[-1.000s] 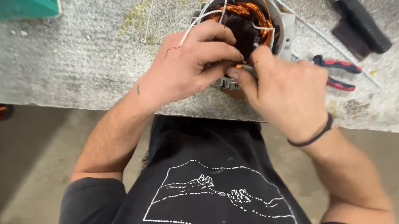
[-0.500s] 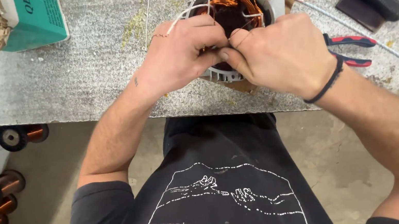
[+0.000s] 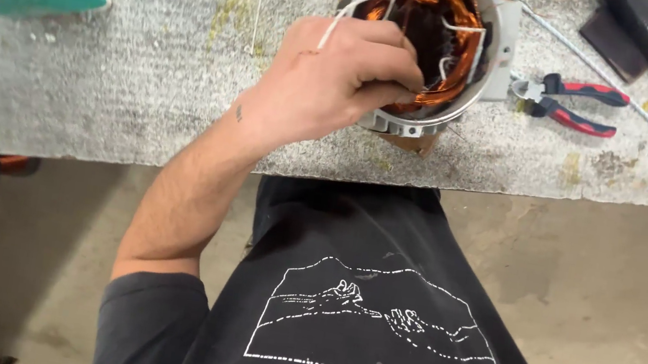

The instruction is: The person winds copper wire around a motor stator, carefully tucking the wire into slots and securing it with white ties. They use pliers to cut the wire and a hammer to tap the stator, ensuring the windings are properly seated.

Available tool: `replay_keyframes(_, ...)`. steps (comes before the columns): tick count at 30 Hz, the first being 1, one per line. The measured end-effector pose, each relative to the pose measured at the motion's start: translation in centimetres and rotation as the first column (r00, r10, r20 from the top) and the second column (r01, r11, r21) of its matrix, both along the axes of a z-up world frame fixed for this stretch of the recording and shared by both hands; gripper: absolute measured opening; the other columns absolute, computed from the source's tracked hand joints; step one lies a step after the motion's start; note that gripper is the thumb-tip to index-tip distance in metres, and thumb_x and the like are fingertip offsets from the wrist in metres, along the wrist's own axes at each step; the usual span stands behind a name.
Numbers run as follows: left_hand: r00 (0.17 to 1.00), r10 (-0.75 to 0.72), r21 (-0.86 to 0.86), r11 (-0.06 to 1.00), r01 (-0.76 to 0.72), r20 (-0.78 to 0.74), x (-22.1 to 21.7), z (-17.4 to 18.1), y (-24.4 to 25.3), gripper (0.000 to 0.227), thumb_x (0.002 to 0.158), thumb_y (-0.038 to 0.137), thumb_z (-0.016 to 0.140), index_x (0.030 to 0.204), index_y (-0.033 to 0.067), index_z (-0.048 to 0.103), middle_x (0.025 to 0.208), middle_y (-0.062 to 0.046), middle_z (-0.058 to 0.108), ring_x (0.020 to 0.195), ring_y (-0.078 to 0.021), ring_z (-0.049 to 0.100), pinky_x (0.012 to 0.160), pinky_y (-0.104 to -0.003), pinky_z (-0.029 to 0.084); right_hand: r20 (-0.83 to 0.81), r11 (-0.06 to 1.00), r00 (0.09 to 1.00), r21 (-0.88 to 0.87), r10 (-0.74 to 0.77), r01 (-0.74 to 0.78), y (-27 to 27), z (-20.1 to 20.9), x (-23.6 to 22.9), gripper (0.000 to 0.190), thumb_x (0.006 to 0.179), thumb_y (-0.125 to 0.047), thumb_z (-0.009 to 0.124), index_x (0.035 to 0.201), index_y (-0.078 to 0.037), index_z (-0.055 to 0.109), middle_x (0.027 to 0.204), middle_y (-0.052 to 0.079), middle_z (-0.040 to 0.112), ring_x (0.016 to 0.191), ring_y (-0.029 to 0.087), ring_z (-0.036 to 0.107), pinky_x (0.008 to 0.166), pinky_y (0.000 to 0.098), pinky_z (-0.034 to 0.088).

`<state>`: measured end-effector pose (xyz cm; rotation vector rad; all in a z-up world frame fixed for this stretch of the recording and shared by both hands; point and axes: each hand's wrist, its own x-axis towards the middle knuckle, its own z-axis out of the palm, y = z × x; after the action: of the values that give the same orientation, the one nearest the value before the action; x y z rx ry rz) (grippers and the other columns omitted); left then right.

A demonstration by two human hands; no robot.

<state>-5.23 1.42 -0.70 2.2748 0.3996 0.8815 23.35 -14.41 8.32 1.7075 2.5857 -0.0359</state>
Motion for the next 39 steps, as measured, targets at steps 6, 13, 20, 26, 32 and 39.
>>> replay_keyframes(6,0.998,-0.042,0.060,0.997,0.040,0.041,-0.5,-0.4,0.2,0.009,0.096,0.017,0.077,0.105,0.0136,0.077,0.106,0.003,0.073,0.092,-0.0238,0.071,0.075,-0.038,0.053,0.256,0.946,0.949,0.216,0.185,-0.242,5.0,-0.6,-6.5,0.040,0.090,-0.047,0.077,0.075,-0.016,0.058,0.060,-0.003,0.053,0.051,0.016,0.054,0.058,0.0305,0.040)
replay_keyframes(13,0.999,-0.008,0.043,0.999,0.006,0.035,0.1,-1.1,0.4,0.009,0.090,0.021,0.078,0.097,0.0150,0.078,0.099,0.003,0.073,0.088,-0.0231,0.071,0.072,-0.039,0.053,0.407,0.838,0.858,0.306,0.314,-0.452,9.2,-1.8,-6.6,0.049,0.094,-0.062,0.067,0.075,-0.018,0.056,0.063,-0.004,0.053,0.055,0.012,0.055,0.060,0.0278,0.036)
replay_keyframes(20,0.999,0.034,0.071,0.997,-0.036,0.036,0.4,-1.2,0.2,0.010,0.088,0.023,0.079,0.095,0.0159,0.079,0.093,0.004,0.072,0.085,-0.0225,0.071,0.070,-0.039,0.053,0.411,0.737,0.779,0.300,0.473,-0.606,10.2,-1.8,-6.2,0.043,0.090,-0.052,0.073,0.066,-0.022,0.055,0.060,-0.007,0.054,0.052,0.011,0.055,0.060,0.0262,0.040)
replay_keyframes(26,0.999,0.052,0.081,0.995,-0.051,-0.008,0.5,-0.9,0.4,0.012,0.083,0.025,0.079,0.092,0.0176,0.080,0.090,0.003,0.072,0.082,-0.0232,0.071,0.067,-0.039,0.053,-0.056,0.885,0.887,0.121,0.458,-0.450,7.3,-0.6,2.3,0.023,0.073,-0.028,0.078,0.074,-0.015,0.059,0.071,0.004,0.061,0.062,0.020,0.058,0.063,0.0321,0.039)
replay_keyframes(32,0.999,0.005,0.052,0.999,-0.007,0.046,0.2,-1.1,0.5,0.012,0.085,0.027,0.080,0.093,0.0176,0.080,0.091,0.004,0.073,0.082,-0.0225,0.071,0.068,-0.039,0.053,0.026,0.888,0.898,0.141,0.438,-0.437,6.4,1.2,2.0,0.040,0.075,-0.048,0.080,0.075,-0.012,0.061,0.067,0.004,0.057,0.057,0.023,0.054,0.060,0.0353,0.038)
replay_keyframes(39,0.999,0.002,0.036,0.999,-0.004,0.038,0.2,-0.9,0.4,0.009,0.086,0.023,0.079,0.091,0.0162,0.078,0.088,0.003,0.072,0.083,-0.0224,0.071,0.067,-0.039,0.053,0.195,0.890,0.917,0.237,0.349,-0.389,9.0,-2.0,-6.0,0.052,0.090,-0.058,0.073,0.073,-0.013,0.053,0.062,0.000,0.053,0.054,0.019,0.054,0.058,0.0337,0.036)
